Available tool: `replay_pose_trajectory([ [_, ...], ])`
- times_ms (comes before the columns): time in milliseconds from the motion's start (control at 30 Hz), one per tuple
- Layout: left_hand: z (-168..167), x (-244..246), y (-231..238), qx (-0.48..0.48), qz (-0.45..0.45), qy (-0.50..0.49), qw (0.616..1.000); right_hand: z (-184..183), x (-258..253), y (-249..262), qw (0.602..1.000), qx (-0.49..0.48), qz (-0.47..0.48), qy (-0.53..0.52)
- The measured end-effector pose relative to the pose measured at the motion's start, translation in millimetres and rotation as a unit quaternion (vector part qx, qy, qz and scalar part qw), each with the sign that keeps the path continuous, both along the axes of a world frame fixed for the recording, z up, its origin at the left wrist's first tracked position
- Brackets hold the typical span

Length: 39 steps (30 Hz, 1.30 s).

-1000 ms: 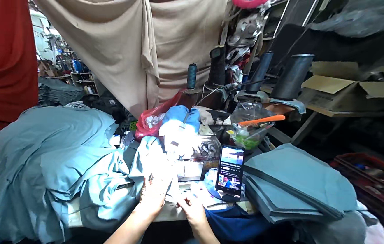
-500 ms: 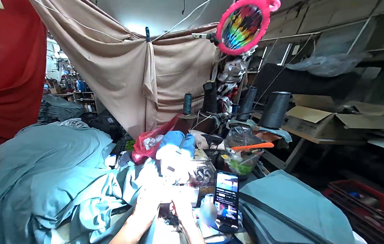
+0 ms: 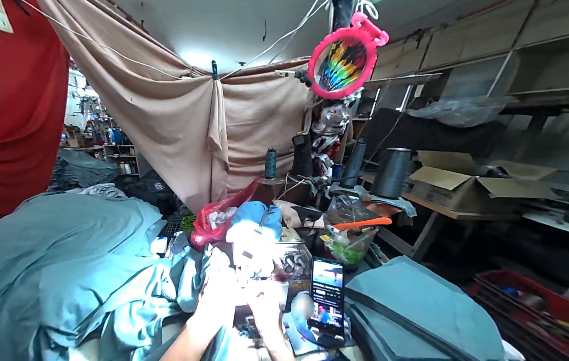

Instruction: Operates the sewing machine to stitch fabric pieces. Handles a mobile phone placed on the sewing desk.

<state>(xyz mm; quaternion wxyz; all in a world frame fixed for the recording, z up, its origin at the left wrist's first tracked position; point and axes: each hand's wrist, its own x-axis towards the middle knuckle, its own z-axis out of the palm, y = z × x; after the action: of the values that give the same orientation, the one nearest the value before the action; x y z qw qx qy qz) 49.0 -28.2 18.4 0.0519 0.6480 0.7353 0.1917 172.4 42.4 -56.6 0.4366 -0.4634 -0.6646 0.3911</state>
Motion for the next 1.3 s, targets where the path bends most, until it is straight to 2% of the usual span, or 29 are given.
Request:
replay_pose_trajectory([
  [33,-21.3,-7.8,5.2,0.044,-0.023,0.025,0.998,1.0,0.1,0.3,0.999,0.026,0.000,-0.025],
  [133,-28.3,-5.6,-20.3,0.037,-0.026,0.016,0.999,3.7,6.6,-8.2,0.991,0.076,0.067,-0.084],
  [200,-34.4,0.5,-41.8,0.128,-0.041,0.012,0.991,-0.4,11.1,-11.7,0.981,0.108,0.135,-0.086],
  [267,-28.4,9.0,-59.6,0.076,-0.048,0.007,0.996,-7.3,16.5,-9.2,0.968,0.143,0.176,-0.109],
  [333,-19.7,16.6,-67.7,0.005,-0.050,-0.006,0.999,-6.4,20.9,-9.0,0.967,0.158,0.144,-0.136],
  [400,-20.9,19.8,-66.9,-0.025,-0.046,-0.015,0.999,5.0,29.1,-10.5,0.972,0.115,0.096,-0.182],
  [533,-35.3,19.7,-60.8,0.019,-0.018,0.002,1.000,13.0,38.8,-7.1,0.973,0.122,-0.002,-0.197],
  [600,-47.7,16.7,-61.1,0.141,-0.014,0.017,0.990,12.5,42.1,-8.6,0.974,0.140,0.006,-0.179],
  [667,-55.1,13.0,-66.6,0.215,0.000,-0.020,0.976,13.0,43.8,-14.3,0.976,0.140,0.056,-0.159],
  [800,-62.5,3.9,-93.3,0.251,0.042,-0.144,0.956,14.1,38.5,-27.2,0.970,0.153,0.161,-0.100],
  [933,-78.5,-17.2,-121.8,0.310,0.098,-0.192,0.926,2.3,34.1,-35.8,0.956,0.202,0.209,-0.047],
  [1033,-95.4,-37.5,-140.3,0.318,0.158,-0.215,0.910,-18.4,40.8,-40.6,0.948,0.216,0.230,-0.035],
  [1100,-103.2,-48.7,-151.8,0.298,0.194,-0.231,0.906,-28.5,52.9,-48.4,0.952,0.176,0.241,-0.063],
  [1200,-103.0,-57.7,-160.9,0.238,0.215,-0.305,0.897,-37.5,82.7,-54.6,0.959,0.147,0.215,-0.115],
  [1300,-113.4,-69.6,-154.1,0.210,0.186,-0.336,0.899,-31.5,131.1,-49.3,0.974,0.188,0.091,-0.083],
])
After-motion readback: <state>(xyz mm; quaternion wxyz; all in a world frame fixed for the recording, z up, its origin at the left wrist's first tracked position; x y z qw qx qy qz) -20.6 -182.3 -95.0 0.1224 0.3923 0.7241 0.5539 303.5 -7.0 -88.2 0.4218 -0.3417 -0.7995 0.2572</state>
